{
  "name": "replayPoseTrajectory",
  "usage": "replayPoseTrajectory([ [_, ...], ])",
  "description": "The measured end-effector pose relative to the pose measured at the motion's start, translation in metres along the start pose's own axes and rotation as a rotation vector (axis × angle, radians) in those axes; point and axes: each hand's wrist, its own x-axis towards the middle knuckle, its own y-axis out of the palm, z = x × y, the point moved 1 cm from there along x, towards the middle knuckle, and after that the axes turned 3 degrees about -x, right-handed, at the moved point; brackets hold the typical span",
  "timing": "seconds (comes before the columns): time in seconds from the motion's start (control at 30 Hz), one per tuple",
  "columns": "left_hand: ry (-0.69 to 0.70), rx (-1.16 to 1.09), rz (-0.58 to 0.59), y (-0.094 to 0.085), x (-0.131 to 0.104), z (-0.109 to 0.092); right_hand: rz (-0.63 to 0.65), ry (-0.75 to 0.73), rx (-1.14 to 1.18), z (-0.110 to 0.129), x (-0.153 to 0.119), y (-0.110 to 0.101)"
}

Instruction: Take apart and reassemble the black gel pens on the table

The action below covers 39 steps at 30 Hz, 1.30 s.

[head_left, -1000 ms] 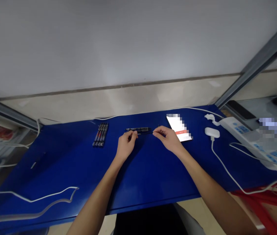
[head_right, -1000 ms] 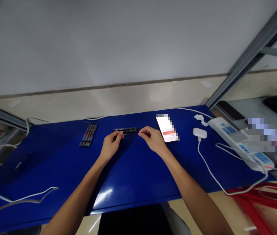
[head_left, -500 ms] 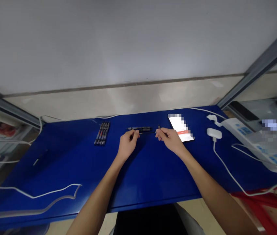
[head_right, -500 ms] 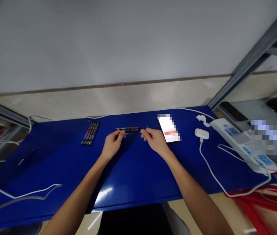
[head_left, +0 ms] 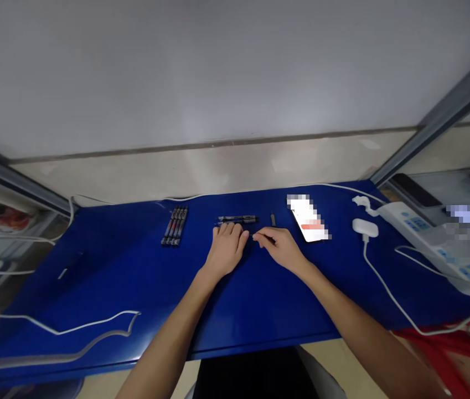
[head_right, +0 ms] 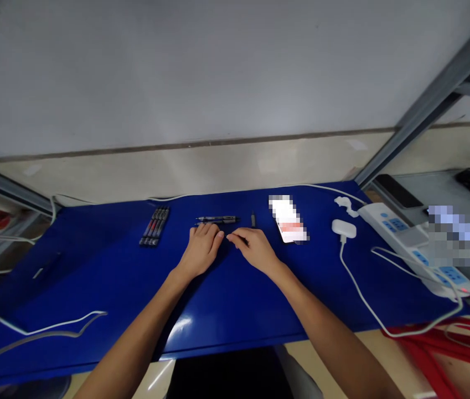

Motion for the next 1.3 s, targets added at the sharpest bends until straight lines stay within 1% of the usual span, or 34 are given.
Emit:
replayPoseTrajectory([
  [0.07, -0.021, -0.043, -0.016, -0.001, 0.001, 0.001, -0.072, 0.020, -0.019, -0.004, 0.001, -0.003],
  [0.13, -0.048, -0.070, -0.041, -0.002, 0.001, 0.003, -0.209, 0.052, -0.114, -0.012, 0.003, -0.007],
  [0.17, -0.059, -0.072, -0.051, -0.003, 0.002, 0.004, -0.291, 0.063, -0.203, -0.018, 0.004, -0.009],
  [0.2, -0.067, -0.070, -0.058, -0.003, 0.002, 0.005, -0.337, 0.067, -0.304, -0.023, 0.004, -0.010],
  [0.27, -0.073, -0.066, -0.058, -0.002, 0.002, 0.006, -0.375, 0.092, -0.481, -0.033, 0.004, -0.010],
  [0.33, -0.067, -0.068, -0.046, -0.001, 0.002, 0.005, -0.355, 0.113, -0.572, -0.040, 0.004, -0.010],
  [0.43, -0.063, -0.067, -0.039, 0.001, 0.001, 0.004, -0.363, 0.128, -0.592, -0.042, 0.004, -0.015],
  [0.5, -0.068, -0.060, -0.042, 0.002, 0.001, 0.004, -0.380, 0.112, -0.513, -0.039, 0.004, -0.022],
  [0.53, -0.073, -0.054, -0.046, 0.003, 0.001, 0.005, -0.365, 0.098, -0.437, -0.036, 0.005, -0.026],
  [0.6, -0.087, -0.035, -0.058, 0.003, 0.002, 0.007, -0.293, 0.065, -0.270, -0.030, 0.005, -0.033],
  [0.67, -0.107, -0.011, -0.075, 0.003, 0.002, 0.009, -0.233, 0.027, -0.167, -0.023, 0.005, -0.038],
  [0.77, -0.129, 0.022, -0.097, 0.002, 0.003, 0.011, -0.207, 0.011, -0.079, -0.015, 0.005, -0.041],
  [0.9, -0.127, 0.047, -0.103, 0.003, 0.003, 0.010, -0.187, 0.021, 0.000, -0.012, 0.005, -0.039],
  [1.1, -0.112, 0.037, -0.088, 0.002, 0.002, 0.010, -0.151, -0.004, 0.005, -0.012, 0.005, -0.034],
  [1.23, -0.059, 0.003, -0.053, 0.001, 0.001, 0.004, -0.111, -0.045, -0.014, -0.009, 0.003, -0.026],
  [1.3, -0.018, -0.017, -0.030, 0.002, 0.000, 0.000, -0.070, -0.066, -0.024, -0.008, 0.002, -0.020],
])
